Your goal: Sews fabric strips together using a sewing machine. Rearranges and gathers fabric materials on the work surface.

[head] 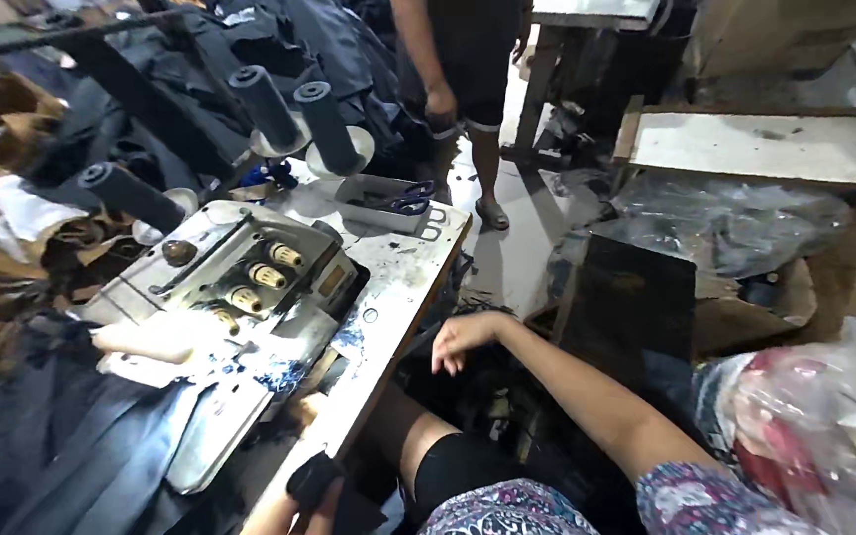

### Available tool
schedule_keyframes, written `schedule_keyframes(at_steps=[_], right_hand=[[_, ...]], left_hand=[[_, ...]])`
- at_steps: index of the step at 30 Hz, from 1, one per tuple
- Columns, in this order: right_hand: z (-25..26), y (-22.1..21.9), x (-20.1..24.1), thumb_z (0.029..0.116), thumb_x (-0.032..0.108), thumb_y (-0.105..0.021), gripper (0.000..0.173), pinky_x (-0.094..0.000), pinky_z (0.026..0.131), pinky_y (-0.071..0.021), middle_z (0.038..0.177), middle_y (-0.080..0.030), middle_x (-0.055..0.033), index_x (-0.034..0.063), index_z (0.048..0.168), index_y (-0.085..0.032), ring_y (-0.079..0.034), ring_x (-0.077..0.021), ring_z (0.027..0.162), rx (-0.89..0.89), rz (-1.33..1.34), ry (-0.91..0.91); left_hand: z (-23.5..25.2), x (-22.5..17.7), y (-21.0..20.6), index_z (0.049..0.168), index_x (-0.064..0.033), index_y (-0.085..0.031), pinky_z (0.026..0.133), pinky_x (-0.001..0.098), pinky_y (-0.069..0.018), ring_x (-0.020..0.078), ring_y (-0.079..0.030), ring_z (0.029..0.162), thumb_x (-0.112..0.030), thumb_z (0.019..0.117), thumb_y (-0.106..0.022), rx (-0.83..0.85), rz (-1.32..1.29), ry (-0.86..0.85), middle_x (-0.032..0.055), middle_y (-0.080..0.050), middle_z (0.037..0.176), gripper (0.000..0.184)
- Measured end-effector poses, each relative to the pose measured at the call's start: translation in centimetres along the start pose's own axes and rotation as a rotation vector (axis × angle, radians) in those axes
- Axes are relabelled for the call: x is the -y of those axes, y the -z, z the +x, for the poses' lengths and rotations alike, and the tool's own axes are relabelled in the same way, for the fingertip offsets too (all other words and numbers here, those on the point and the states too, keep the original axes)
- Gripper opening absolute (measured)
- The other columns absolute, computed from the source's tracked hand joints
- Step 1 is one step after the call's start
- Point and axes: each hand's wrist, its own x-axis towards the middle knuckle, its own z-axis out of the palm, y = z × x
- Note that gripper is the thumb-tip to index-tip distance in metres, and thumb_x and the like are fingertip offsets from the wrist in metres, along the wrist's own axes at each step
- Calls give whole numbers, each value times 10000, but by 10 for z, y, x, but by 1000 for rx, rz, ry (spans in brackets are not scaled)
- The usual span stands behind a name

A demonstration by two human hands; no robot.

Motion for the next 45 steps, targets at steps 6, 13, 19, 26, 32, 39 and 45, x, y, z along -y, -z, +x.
schedule_keyframes(at_steps=[6, 13, 19, 26, 32, 39, 45], right_hand=[[18, -124, 109, 948, 207, -654, 424, -277, 994, -505, 1174, -682, -148, -107, 1231, -616, -637, -99, 1106, 135, 122, 676], [42, -135, 127, 1030, 479, -497, 443, -411, 991, -558, 1038, -764, -44, 104, 1014, -733, -725, -161, 989, 649, 673, 869], [81, -78, 131, 970, 386, -662, 222, -339, 779, -624, 710, -676, 68, 176, 941, -727, -684, -71, 683, 204, 900, 557], [91, -103, 93, 905, 169, -588, 185, -338, 795, -606, 931, -733, -76, 75, 1042, -672, -716, -166, 828, 126, 971, 229], [104, -121, 90, 982, 756, -276, 730, -354, 787, -555, 858, -631, -4, 136, 1081, -649, -634, -149, 811, 361, 1282, 199], [117, -110, 91, 1014, 389, -566, 309, -260, 707, -547, 741, -621, 17, 108, 960, -684, -621, -96, 670, 275, 1423, 371], [125, -93, 122, 1105, 391, -299, 510, -299, 644, -590, 641, -589, -8, 103, 888, -659, -641, -137, 608, -140, 1483, 286]], left_hand=[[56, -30, -7, 971, -146, -753, 737, 165, -573, -8, -655, 801, -219, 926, -723, -103, -287, -222, -54, -699, 852, 92], [12, 24, 153, 1306, -69, -570, 984, 336, -563, 122, -668, 1097, -126, 949, -724, -814, -283, -47, -4, -686, 1178, 392], [41, 61, 135, 1460, 114, -373, 1101, 613, -423, 468, -512, 1333, -264, 1035, -590, -621, 491, 307, 350, -474, 1442, 609], [47, 76, 31, 1194, -71, -746, 1134, 530, -436, 294, -649, 1227, -256, 1022, -552, -144, 576, -120, 107, -720, 1232, 319], [50, 57, 20, 1205, -37, -721, 804, 428, -610, 304, -719, 941, -261, 1010, -581, -135, 539, -163, 143, -721, 1034, 328], [54, 61, 16, 1258, -54, -702, 1089, 538, -466, 320, -648, 1210, -327, 982, -636, -132, 524, -93, 129, -695, 1273, 394], [62, 53, 1, 1282, -40, -684, 1095, 535, -458, 343, -623, 1246, -326, 959, -682, -190, 562, 27, 144, -676, 1310, 431]])
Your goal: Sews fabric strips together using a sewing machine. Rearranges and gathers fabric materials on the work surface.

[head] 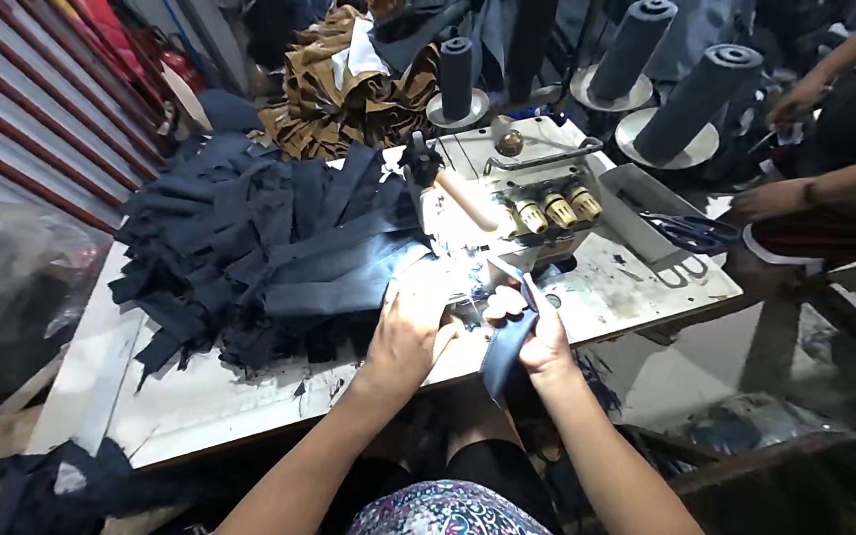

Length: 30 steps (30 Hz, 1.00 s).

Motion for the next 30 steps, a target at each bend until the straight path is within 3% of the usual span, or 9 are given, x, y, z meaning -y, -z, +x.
schedule_keyframes(at_steps=[3, 10, 11, 13, 16, 20, 23, 25, 30], right_hand=[[5, -5, 2, 1113, 396, -222, 541, -300, 628, -582, 624, -587, 14, 140, 907, -652, -637, -127, 595, -72, -38, 43], [-11, -5, -12, 1111, 298, -316, 384, -289, 628, -575, 644, -568, 4, 106, 932, -595, -602, -114, 588, -92, -355, 42], [-20, -7, -14, 1091, 230, -324, 312, -276, 653, -552, 671, -578, 13, 103, 975, -584, -588, -94, 610, -32, -480, 71], [-40, -13, -20, 1022, 155, -457, 165, -236, 631, -553, 745, -639, 21, 100, 967, -602, -617, -60, 636, 129, -657, 115], [-63, -21, -19, 1012, 242, -611, 118, -215, 626, -571, 834, -711, 57, 167, 980, -697, -664, -22, 695, 497, -696, 12], [-61, -26, 10, 1032, 430, -560, 296, -227, 639, -595, 786, -740, 69, 205, 1086, -744, -701, -31, 683, 931, -498, -26], [-38, -15, 22, 976, 442, -637, 251, -261, 720, -608, 740, -714, 95, 227, 983, -766, -693, -37, 682, 722, -455, 6], [-20, -8, 9, 938, 419, -700, 221, -261, 705, -597, 662, -669, 73, 207, 902, -749, -658, -46, 621, 452, -442, -17], [5, 13, -12, 1042, 268, -465, 284, -216, 631, -521, 642, -561, 67, 144, 871, -655, -556, -40, 574, 280, -342, -82]], left_hand=[[8, 8, -2, 1158, -50, -735, 1068, 523, -476, 329, -646, 1198, -370, 952, -674, -11, -8, -14, 135, -707, 1236, 385], [20, 18, 17, 1424, -90, -615, 1234, 554, -262, 304, -404, 1490, -577, 1046, -385, 164, -79, 75, 119, -525, 1538, 657], [16, 10, 26, 1402, -105, -634, 1238, 596, -234, 304, -392, 1497, -653, 1033, -320, 177, -133, 127, 107, -524, 1540, 731], [4, -10, 38, 1081, -131, -777, 1149, 622, -371, 279, -577, 1314, -766, 966, -334, 53, -253, 160, 86, -681, 1296, 783], [-11, -29, 53, 791, -166, -765, 894, 403, -559, 135, -652, 1064, -516, 912, -674, -68, -482, 135, -11, -705, 1156, 381], [-12, 7, 100, 896, -60, -741, 983, 404, -555, 195, -650, 1169, -285, 949, -692, -209, -356, 158, 76, -696, 1165, 236], [0, 66, 119, 1099, 81, -690, 974, 648, -475, 478, -608, 1154, -225, 1013, -638, -246, 31, 296, 296, -631, 1212, 323], [3, 82, 103, 1215, 76, -651, 1065, 735, -363, 538, -525, 1274, -136, 1010, -613, -186, 128, 305, 320, -577, 1344, 297], [-12, 35, 14, 1195, -82, -746, 1026, 490, -527, 289, -685, 1133, -232, 1019, -559, -63, -72, -160, 115, -732, 1173, 298]])
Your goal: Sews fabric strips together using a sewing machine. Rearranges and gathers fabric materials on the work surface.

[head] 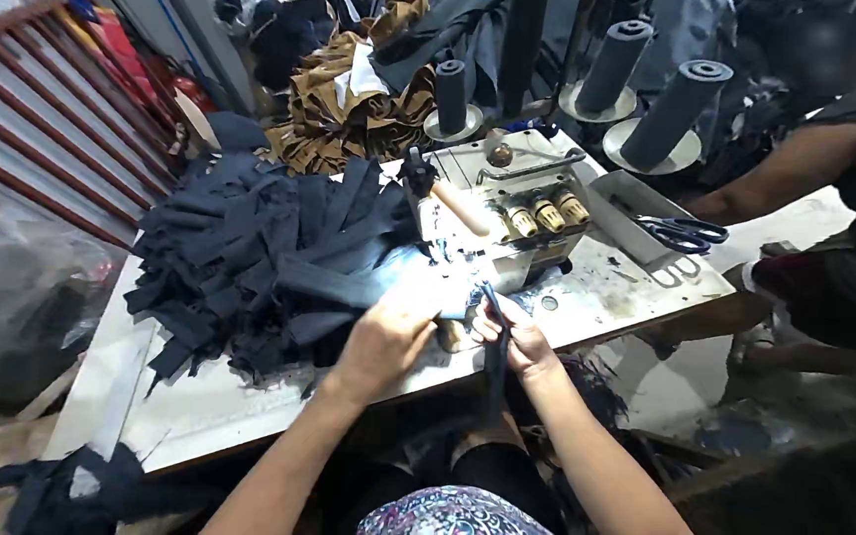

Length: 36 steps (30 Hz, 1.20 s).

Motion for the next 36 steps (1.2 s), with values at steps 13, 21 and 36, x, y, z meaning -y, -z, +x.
schedule_keyframes(at_steps=[13, 21, 36], right_hand=[[15, -9, 6, 1095, 240, -371, 321, -292, 720, -605, 698, -629, -14, 96, 1116, -658, -662, -118, 657, -248, 121, 75], [-13, -33, 4, 997, 171, -489, 163, -254, 664, -564, 735, -646, 11, 85, 976, -625, -632, -72, 652, -115, -329, 59], [-13, -10, 3, 986, 288, -576, 199, -260, 686, -579, 668, -628, 38, 149, 891, -682, -626, -66, 612, -28, -98, 13]], left_hand=[[14, -16, -17, 1210, -121, -738, 1132, 506, -435, 285, -567, 1340, -420, 986, -594, 58, 55, 159, 58, -679, 1341, 401], [28, -24, 7, 1232, -156, -750, 1190, 571, -347, 286, -502, 1414, -633, 1011, -427, 85, -110, 308, 61, -636, 1419, 616], [6, 7, 25, 1161, -4, -731, 1106, 600, -438, 380, -623, 1255, -117, 982, -592, -68, 94, 67, 191, -695, 1263, 254]])
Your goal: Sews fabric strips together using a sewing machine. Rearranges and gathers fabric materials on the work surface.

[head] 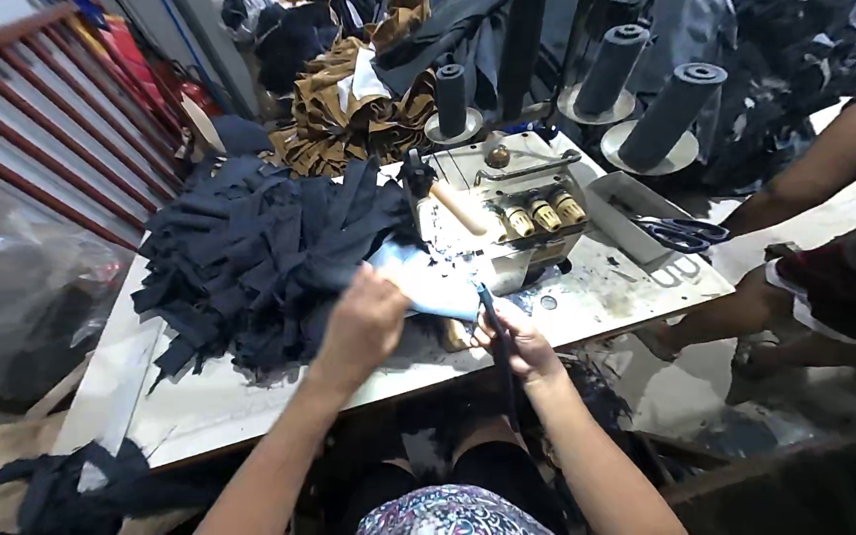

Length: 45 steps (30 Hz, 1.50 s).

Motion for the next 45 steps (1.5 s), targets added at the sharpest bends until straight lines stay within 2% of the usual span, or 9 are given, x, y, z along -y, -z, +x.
schedule_keyframes(at_steps=[10, 15, 26, 30, 33, 36, 39, 42, 45], right_hand=[[19, 16, 5, 1053, 292, -495, 245, -226, 622, -559, 622, -563, 40, 127, 982, -660, -595, -63, 559, 18, 235, -6], [25, 12, 3, 1070, 236, -449, 263, -246, 642, -575, 597, -566, 19, 103, 973, -654, -609, -85, 553, -61, 259, 6], [33, 2, 5, 1095, 204, -389, 327, -276, 650, -607, 615, -582, -12, 74, 1251, -645, -628, -111, 551, -199, 240, 31], [19, -9, 5, 1088, 217, -377, 268, -238, 596, -560, 654, -571, 7, 80, 1049, -603, -583, -75, 558, -230, -109, 22], [-8, -30, 5, 999, 189, -501, 172, -245, 610, -549, 718, -646, 31, 98, 935, -632, -620, -62, 619, -13, -373, 56], [-32, -42, 9, 1026, 253, -598, 170, -228, 672, -584, 857, -730, 52, 148, 1009, -731, -680, -26, 731, 371, -258, 37], [-32, -38, 26, 1026, 377, -593, 251, -203, 674, -583, 922, -757, 59, 202, 1115, -750, -698, -14, 767, 639, -113, 143], [-20, -27, 30, 937, 338, -676, 165, -204, 741, -570, 892, -738, 76, 232, 1024, -767, -683, -18, 800, 401, -70, 86], [4, -14, 0, 970, 192, -574, 162, -297, 824, -591, 975, -748, -47, 111, 1037, -698, -711, -119, 890, 88, 18, -32]], left_hand=[[-13, -36, -23, 1299, -160, -715, 1051, 633, -449, 476, -541, 1316, -484, 967, -603, 167, 163, 143, 121, -640, 1405, 477], [-9, -43, -37, 1160, -19, -721, 1087, 571, -457, 370, -640, 1214, -434, 957, -615, 101, 108, 50, 171, -701, 1204, 474], [12, -21, -48, 1198, -107, -741, 1136, 609, -379, 345, -527, 1377, -494, 982, -562, 103, -14, 42, 99, -656, 1374, 478], [20, -18, -31, 1434, -129, -611, 1228, 615, -225, 345, -340, 1522, -586, 1032, -417, 271, -80, 164, 73, -515, 1556, 640], [8, -52, -10, 1138, -46, -728, 1162, 622, -353, 326, -580, 1311, -730, 967, -411, 124, -234, 264, 132, -687, 1273, 773], [-5, -74, 12, 769, -129, -697, 904, 405, -554, 164, -659, 1057, -424, 915, -702, -28, -470, 231, 28, -706, 1127, 328], [1, -40, 55, 882, -51, -719, 968, 396, -563, 199, -661, 1146, -253, 945, -702, -134, -348, 239, 91, -701, 1151, 213], [16, 19, 81, 1083, 95, -678, 1031, 664, -432, 504, -562, 1223, -195, 1011, -626, -135, 64, 358, 314, -619, 1236, 304], [14, 21, 43, 1189, 47, -677, 1133, 748, -273, 513, -461, 1374, -117, 1013, -561, -69, 157, 226, 278, -574, 1401, 267]])
